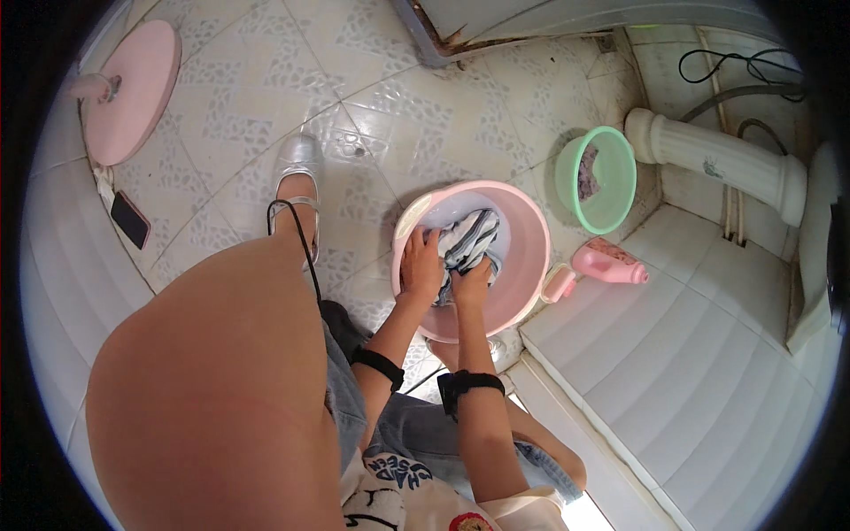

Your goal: Hand washing a striped garment in a pink bucket with water.

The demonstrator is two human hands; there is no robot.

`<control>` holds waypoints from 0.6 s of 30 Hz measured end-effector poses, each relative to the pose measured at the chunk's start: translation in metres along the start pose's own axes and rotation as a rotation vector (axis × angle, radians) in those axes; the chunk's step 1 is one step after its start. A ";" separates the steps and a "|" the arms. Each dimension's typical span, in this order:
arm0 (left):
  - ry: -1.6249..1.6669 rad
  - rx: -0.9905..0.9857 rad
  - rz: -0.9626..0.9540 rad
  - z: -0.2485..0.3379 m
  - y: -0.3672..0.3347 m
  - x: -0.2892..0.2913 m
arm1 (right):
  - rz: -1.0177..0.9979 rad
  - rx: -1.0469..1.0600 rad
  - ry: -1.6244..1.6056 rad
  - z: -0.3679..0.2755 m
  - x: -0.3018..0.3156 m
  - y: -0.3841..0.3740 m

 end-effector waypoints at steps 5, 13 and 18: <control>0.233 0.102 0.158 -0.009 -0.010 -0.003 | -0.101 -0.207 -0.375 0.035 -0.010 -0.021; 0.333 0.267 0.037 -0.030 -0.016 -0.015 | -0.600 -0.399 -1.668 0.008 0.026 -0.002; 0.474 0.404 -0.006 -0.029 -0.018 -0.005 | -0.787 -0.482 -1.465 0.012 0.043 -0.007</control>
Point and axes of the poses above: each hand's wrist, its own y-axis away from the middle knuckle, its own x-axis out of the back of the hand, z = x × y, the point moved 4 cm from there along -y, towards the middle knuckle, and after that the axes turned 14 degrees about y, right-handed, at the moved point
